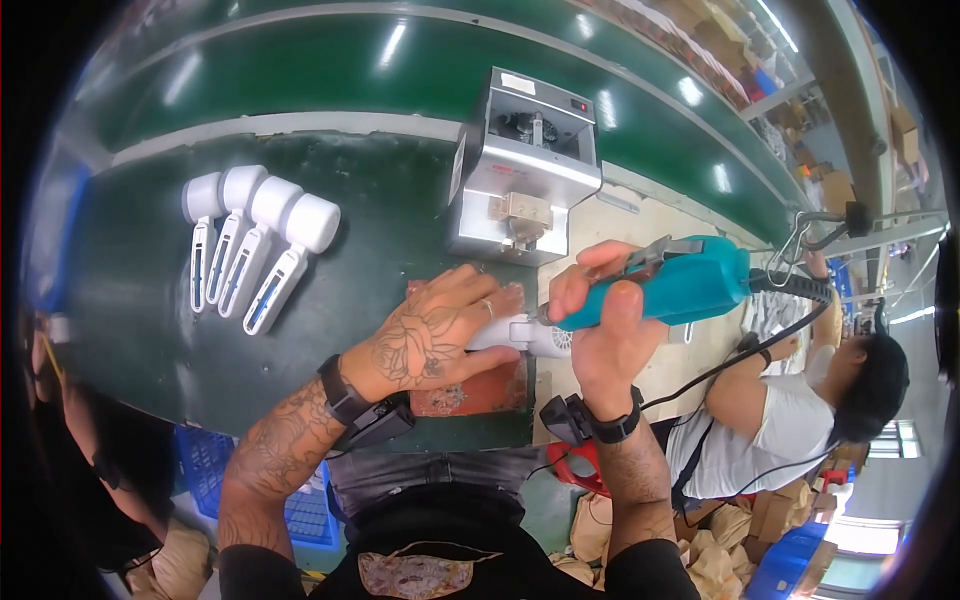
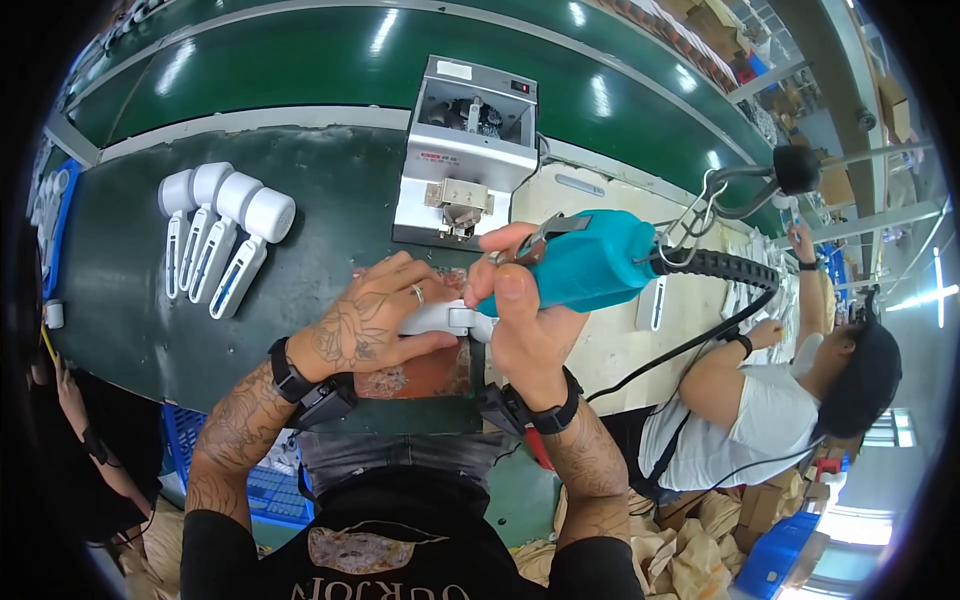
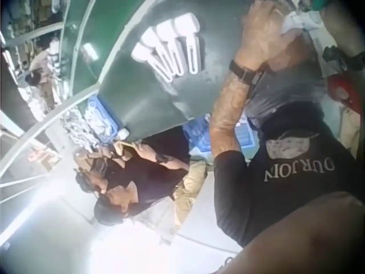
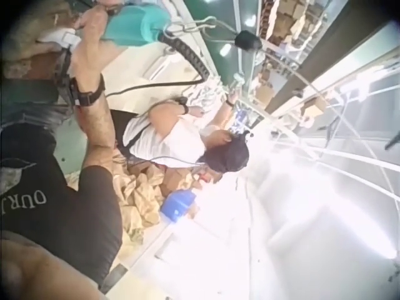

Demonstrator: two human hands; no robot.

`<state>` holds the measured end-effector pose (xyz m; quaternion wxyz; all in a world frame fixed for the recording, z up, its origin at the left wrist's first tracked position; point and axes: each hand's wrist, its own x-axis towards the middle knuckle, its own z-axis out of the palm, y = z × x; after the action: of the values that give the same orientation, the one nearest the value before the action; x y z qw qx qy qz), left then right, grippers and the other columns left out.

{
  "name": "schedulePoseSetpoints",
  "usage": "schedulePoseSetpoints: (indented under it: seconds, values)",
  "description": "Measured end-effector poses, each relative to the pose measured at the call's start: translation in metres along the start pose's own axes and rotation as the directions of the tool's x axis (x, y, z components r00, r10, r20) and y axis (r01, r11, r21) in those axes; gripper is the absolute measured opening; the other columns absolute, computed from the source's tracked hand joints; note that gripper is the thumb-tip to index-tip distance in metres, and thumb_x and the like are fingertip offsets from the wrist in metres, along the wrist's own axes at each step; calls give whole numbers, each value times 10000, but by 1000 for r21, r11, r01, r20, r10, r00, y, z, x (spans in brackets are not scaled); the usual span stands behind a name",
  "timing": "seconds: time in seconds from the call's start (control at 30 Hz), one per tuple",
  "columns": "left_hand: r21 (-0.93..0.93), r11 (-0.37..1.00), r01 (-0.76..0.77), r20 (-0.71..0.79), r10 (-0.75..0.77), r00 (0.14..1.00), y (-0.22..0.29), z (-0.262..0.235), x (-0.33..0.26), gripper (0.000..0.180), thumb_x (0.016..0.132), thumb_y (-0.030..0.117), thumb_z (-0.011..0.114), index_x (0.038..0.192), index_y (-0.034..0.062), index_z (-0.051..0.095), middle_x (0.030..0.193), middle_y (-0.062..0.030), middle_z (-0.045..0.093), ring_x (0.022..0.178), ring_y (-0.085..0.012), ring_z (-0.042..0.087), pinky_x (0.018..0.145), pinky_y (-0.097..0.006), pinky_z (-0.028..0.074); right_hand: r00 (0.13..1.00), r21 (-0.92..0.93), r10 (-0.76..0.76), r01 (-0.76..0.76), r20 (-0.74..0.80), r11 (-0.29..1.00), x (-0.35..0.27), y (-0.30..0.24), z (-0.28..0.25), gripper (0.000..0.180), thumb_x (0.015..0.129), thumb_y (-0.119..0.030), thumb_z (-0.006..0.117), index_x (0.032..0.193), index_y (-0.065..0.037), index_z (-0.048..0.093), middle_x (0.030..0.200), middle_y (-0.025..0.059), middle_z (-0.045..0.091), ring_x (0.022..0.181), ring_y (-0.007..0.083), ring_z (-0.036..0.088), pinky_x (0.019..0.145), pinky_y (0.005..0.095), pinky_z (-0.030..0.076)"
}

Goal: The person assembles handheld fans by picking up a fan body, using a power screwdriver to secure components, and then placing the fan on the workbench. They repeat this process by picking up a screw from a dispenser and applying it to the next fan.

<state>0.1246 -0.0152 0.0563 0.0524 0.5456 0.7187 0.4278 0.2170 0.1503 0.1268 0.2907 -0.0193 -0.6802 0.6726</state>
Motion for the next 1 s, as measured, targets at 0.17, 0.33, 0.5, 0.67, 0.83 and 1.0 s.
schedulePoseSetpoints:
  seconds: [0.17, 0.33, 0.5, 0.67, 0.83, 1.0]
  values:
    - [13, 1000, 15, 45, -15, 999, 2, -9, -2, 552, 849, 305, 789, 1294, 19, 631, 1134, -142, 621, 1069, -330, 590, 942, -445, 512, 1000, 67, 20, -20, -8, 998, -4, 10, 7, 585, 981, -530, 680, 1114, 27, 563, 757, 87, 586, 668, 209, 601, 614, 343, 488]
    - [9, 988, -155, -95, 155, 983, 3, 7, -2, 474, 804, 281, 792, 1167, 11, 648, 1161, -150, 616, 1080, -347, 583, 945, -440, 499, 992, 102, 20, -7, -125, 995, -21, 26, -10, 443, 970, -439, 727, 983, -43, 527, 757, 64, 558, 618, 182, 563, 541, 327, 478]
    - [67, 998, -9, 99, 3, 995, 1, 16, -10, 543, 959, 417, 667, 1280, -17, 613, 1321, -206, 577, 1276, -399, 505, 1121, -475, 399, 996, 151, -21, 33, -84, 988, -10, 25, 1, 421, 1030, -433, 638, 941, -60, 465, 687, 37, 486, 565, 148, 491, 497, 299, 433]
    - [101, 987, -123, -19, 126, 992, 2, 9, -4, 509, 911, 359, 715, 1266, 5, 625, 1244, -165, 607, 1197, -377, 554, 1060, -459, 449, 991, 76, 77, -69, -108, 995, -12, 27, -9, 431, 1038, -469, 613, 997, -52, 512, 702, 43, 524, 613, 161, 540, 551, 305, 460]
    - [9, 1000, -30, 38, 30, 999, 1, -8, -3, 503, 891, 337, 734, 1271, 23, 632, 1171, -144, 618, 1104, -347, 581, 1000, -449, 472, 999, 51, 19, -17, -36, 999, 18, 8, 15, 465, 1032, -472, 630, 1113, -21, 555, 749, 56, 572, 660, 184, 585, 613, 325, 491]
    - [20, 1000, -19, 79, 17, 997, 8, -8, -2, 547, 892, 339, 741, 1309, 11, 612, 1130, -142, 607, 1058, -327, 576, 957, -433, 488, 986, 0, -161, 162, -43, 987, 61, 15, 24, 395, 1051, -406, 622, 1116, -21, 563, 761, 56, 581, 675, 182, 602, 622, 319, 496]
